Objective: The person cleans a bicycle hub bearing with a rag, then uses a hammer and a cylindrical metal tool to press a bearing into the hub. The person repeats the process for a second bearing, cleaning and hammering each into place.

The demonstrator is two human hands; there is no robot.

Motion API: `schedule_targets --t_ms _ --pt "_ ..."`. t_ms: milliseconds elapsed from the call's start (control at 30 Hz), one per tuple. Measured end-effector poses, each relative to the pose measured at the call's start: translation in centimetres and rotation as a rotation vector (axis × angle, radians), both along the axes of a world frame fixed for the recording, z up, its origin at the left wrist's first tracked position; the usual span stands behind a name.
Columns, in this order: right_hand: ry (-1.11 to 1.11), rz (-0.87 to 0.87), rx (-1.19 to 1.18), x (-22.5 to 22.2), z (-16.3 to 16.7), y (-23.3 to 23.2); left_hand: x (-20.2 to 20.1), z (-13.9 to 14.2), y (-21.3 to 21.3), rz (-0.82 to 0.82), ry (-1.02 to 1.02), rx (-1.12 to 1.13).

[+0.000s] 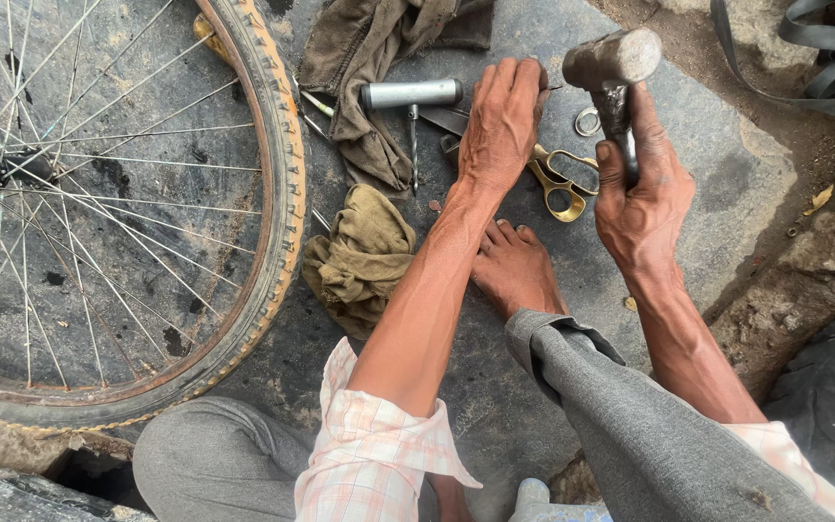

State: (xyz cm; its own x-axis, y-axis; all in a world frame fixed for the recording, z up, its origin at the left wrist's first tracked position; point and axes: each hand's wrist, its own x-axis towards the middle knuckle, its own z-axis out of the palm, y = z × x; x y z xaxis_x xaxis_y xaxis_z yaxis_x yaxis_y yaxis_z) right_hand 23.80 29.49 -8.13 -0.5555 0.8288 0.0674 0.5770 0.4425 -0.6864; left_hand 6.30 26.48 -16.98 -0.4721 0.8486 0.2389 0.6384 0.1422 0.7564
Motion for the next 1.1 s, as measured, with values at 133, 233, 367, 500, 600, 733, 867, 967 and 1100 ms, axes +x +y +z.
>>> schedule_targets --t_ms 133,233,367,500,600,733,867,967,1100 --pt "-0.038 0.026 0.070 0.0 -0.9 -0.2 0.0 -0.2 0.1 0.013 0.014 -0.007" --pt "-0.006 0.055 0.084 0.2 -0.8 -0.3 0.0 -0.2 0.0 0.026 0.071 0.014" --pt "-0.016 -0.007 -0.008 0.3 -0.4 -0.4 0.1 0.1 0.0 0.060 0.056 -0.042" --pt "-0.032 0.051 0.035 -0.3 -0.4 -0.5 0.0 0.2 -0.1 0.073 0.087 -0.052" --pt "-0.064 0.053 0.047 -0.6 -0.3 -0.3 -0.2 0.3 -0.2 0.086 0.123 -0.061" --pt "0.013 0.105 0.135 -0.7 -0.2 -0.4 -0.2 0.5 -0.3 0.100 0.124 -0.056" --pt "-0.025 0.047 0.028 -0.7 -0.5 -0.4 -0.1 0.7 -0.3 0.097 0.131 -0.053" --pt "0.001 0.038 0.010 -0.7 -0.9 -0.3 -0.2 0.8 -0.6 0.099 0.153 -0.072" --pt "0.001 0.056 0.021 -0.5 -1.1 -0.3 -0.2 0.8 -0.6 0.089 0.133 -0.124"
